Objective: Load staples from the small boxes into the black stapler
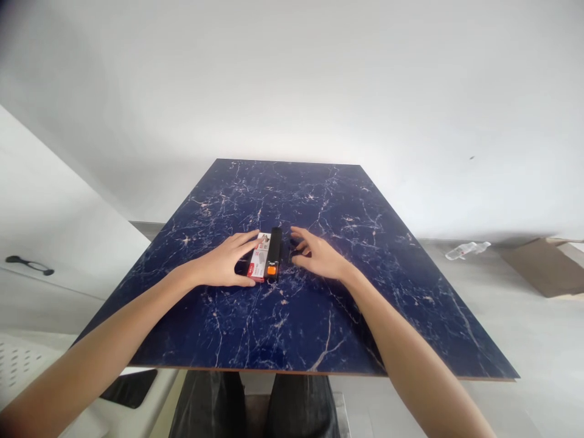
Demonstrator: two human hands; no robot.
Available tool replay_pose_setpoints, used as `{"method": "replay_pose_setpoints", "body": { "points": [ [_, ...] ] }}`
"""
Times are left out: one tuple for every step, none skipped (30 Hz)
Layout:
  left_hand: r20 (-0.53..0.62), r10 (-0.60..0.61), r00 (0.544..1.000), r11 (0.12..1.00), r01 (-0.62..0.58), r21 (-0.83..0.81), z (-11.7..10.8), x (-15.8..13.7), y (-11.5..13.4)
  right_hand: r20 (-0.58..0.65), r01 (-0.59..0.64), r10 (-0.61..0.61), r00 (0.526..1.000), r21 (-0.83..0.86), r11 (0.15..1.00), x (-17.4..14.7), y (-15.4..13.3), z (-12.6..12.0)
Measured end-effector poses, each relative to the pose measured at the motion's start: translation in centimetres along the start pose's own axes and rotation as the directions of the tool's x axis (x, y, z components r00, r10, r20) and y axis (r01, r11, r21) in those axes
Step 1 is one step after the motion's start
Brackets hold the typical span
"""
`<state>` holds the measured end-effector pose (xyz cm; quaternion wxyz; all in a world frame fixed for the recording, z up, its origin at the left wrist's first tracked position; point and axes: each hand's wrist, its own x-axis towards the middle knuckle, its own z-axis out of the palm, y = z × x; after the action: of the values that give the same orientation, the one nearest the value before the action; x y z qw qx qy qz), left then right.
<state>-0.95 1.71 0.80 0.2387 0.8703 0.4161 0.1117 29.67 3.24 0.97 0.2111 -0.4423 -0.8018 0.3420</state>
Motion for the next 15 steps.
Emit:
{"method": "replay_pose_setpoints", "body": {
  "points": [
    [-0.002, -0.008, 1.000, 1.000, 0.008, 0.002, 0.3, 0.2, -0.2, 0.042, 0.027, -0.027, 0.999, 0.007, 1.000, -0.2, -0.1, 0.1],
    [-0.009, -0.009, 1.000, 1.000, 0.009, -0.001, 0.6, 0.4, -0.3, 0.078, 0.051, -0.053, 0.996, 0.018, 0.999, -0.4, -0.3, 0.4],
    [-0.021, -0.006, 1.000, 1.000, 0.006, -0.008, 0.9, 0.5, -0.4, 0.109, 0.069, -0.072, 0.991, 0.034, 0.997, -0.6, -0.5, 0.7],
    [-0.036, -0.003, 0.999, 1.000, 0.002, -0.016, 1.1, 0.7, -0.4, 0.132, 0.078, -0.084, 0.988, 0.051, 0.996, -0.7, -0.8, 1.0],
    [-0.050, 0.001, 0.999, 1.000, -0.002, -0.024, 1.3, 0.8, -0.4, 0.143, 0.080, -0.088, 0.986, 0.064, 0.995, -0.8, -1.1, 1.4],
    [-0.061, 0.003, 0.998, 1.000, -0.005, -0.030, 1.4, 0.9, -0.4, 0.145, 0.077, -0.087, 0.986, 0.074, 0.994, -0.9, -1.2, 1.7],
    [-0.067, 0.004, 0.998, 0.999, -0.006, -0.032, 1.5, 0.9, -0.4, 0.140, 0.074, -0.085, 0.986, 0.083, 0.994, -0.9, -1.3, 1.9],
    [-0.069, 0.003, 0.998, 1.000, -0.005, -0.026, 1.5, 0.9, -0.3, 0.137, 0.072, -0.084, 0.987, 0.093, 0.993, -0.9, -1.3, 2.1],
    [-0.068, 0.000, 0.998, 1.000, -0.001, -0.017, 1.3, 0.8, -0.3, 0.137, 0.071, -0.085, 0.987, 0.106, 0.992, -0.9, -1.2, 2.0],
    [-0.062, -0.003, 0.998, 1.000, 0.002, -0.006, 1.1, 0.7, -0.3, 0.136, 0.070, -0.086, 0.987, 0.118, 0.991, -0.9, -1.1, 1.9],
    [-0.053, -0.005, 0.999, 1.000, 0.005, 0.004, 0.8, 0.6, -0.4, 0.131, 0.063, -0.080, 0.988, 0.129, 0.990, -1.0, -1.0, 1.6],
    [-0.044, -0.006, 0.999, 1.000, 0.007, 0.009, 0.5, 0.4, -0.5, 0.123, 0.049, -0.066, 0.990, 0.137, 0.989, -1.0, -0.9, 1.3],
    [-0.035, -0.007, 0.999, 1.000, 0.007, 0.009, 0.1, 0.3, -0.6, 0.110, 0.027, -0.042, 0.993, 0.141, 0.990, -1.1, -0.9, 1.0],
    [-0.030, -0.009, 1.000, 1.000, 0.009, 0.003, -0.2, 0.1, -0.7, 0.096, -0.001, -0.013, 0.995, 0.144, 0.990, -1.2, -0.9, 0.7],
    [-0.024, -0.011, 1.000, 1.000, 0.011, -0.004, -0.4, 0.0, -0.8, 0.084, -0.028, 0.015, 0.996, 0.147, 0.989, -1.3, -1.1, 0.6]
  ]
}}
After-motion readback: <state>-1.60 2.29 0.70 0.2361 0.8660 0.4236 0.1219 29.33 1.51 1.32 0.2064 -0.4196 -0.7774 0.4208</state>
